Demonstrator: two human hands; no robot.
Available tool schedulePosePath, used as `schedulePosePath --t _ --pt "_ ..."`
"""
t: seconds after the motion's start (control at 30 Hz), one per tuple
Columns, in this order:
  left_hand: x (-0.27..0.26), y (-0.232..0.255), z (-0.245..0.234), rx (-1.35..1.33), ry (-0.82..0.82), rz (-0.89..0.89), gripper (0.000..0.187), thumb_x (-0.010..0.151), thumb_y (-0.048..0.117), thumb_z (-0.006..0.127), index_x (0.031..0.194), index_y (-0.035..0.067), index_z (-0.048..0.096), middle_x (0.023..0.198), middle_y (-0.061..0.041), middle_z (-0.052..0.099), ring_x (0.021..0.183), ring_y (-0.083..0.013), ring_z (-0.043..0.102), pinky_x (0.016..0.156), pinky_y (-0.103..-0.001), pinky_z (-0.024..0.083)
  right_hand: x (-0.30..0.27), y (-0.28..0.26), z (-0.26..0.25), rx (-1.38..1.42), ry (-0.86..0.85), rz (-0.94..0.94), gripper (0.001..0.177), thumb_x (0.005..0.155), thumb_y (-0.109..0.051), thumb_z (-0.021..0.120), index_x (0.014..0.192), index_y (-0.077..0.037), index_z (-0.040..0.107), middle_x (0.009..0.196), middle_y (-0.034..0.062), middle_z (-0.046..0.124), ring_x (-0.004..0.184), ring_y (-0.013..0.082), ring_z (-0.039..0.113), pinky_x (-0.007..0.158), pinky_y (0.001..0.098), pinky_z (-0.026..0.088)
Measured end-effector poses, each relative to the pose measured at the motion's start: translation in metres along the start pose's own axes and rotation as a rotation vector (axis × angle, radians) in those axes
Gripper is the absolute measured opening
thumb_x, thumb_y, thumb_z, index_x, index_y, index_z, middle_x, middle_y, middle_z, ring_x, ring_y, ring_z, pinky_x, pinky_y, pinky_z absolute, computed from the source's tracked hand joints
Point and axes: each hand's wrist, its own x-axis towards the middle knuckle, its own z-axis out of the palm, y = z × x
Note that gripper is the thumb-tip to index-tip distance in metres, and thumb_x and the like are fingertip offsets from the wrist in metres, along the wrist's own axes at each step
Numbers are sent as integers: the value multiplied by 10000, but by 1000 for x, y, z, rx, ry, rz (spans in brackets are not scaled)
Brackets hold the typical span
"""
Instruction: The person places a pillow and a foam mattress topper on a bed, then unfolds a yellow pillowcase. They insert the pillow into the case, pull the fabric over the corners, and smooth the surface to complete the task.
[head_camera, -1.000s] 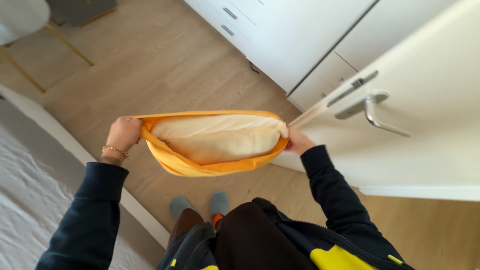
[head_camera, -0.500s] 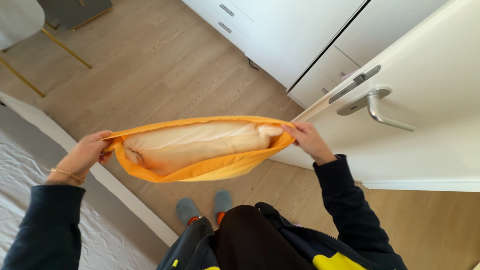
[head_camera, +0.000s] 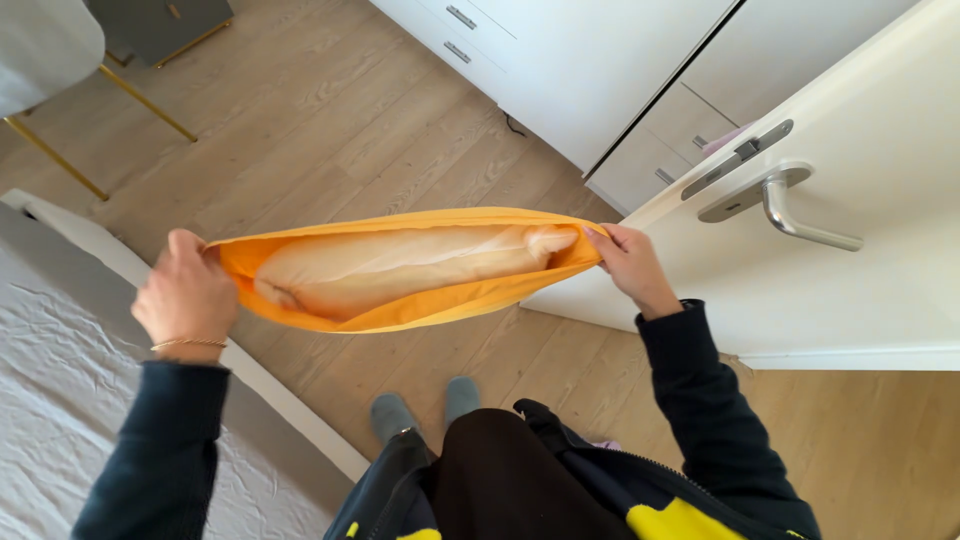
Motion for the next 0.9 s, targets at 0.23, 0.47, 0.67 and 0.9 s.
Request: schedulePosePath --t 0.23,0.47,0.67,0.9 --pt "-12 -41 82 -170 -52 -85 113 1019 182 582 1125 142 579 929 -224 733 891 -476 679 760 -585 525 11 -2 28 119 26 -27 287 1029 -274 591 1026 -14 710 692 -58 549 599 24 450 544 208 375" --pt "-17 -55 156 -113 -421 73 215 869 292 686 1032 152 665 963 -178 738 945 -421 687 804 -526 545 24 33 33 239 59 9 313 1059 -288 619 938 -7 685 724 -66 517 636 42 415 566 223 351" --pt "-22 -18 99 28 -278 190 159 928 191 586 1048 152 683 1008 -120 742 906 -406 705 771 -525 551 20 54 -17 -678 273 -280 407 1130 -343 628 874 -26 636 677 136 529 608 321 483 576 412 405" --pt "-54 77 0 -455 -162 338 127 945 208 619 1004 150 716 862 -139 735 819 -384 699 726 -490 565 26 121 -48 -1141 292 -40 406 1054 -410 531 896 -121 768 754 165 692 712 412 669 650 529 525"
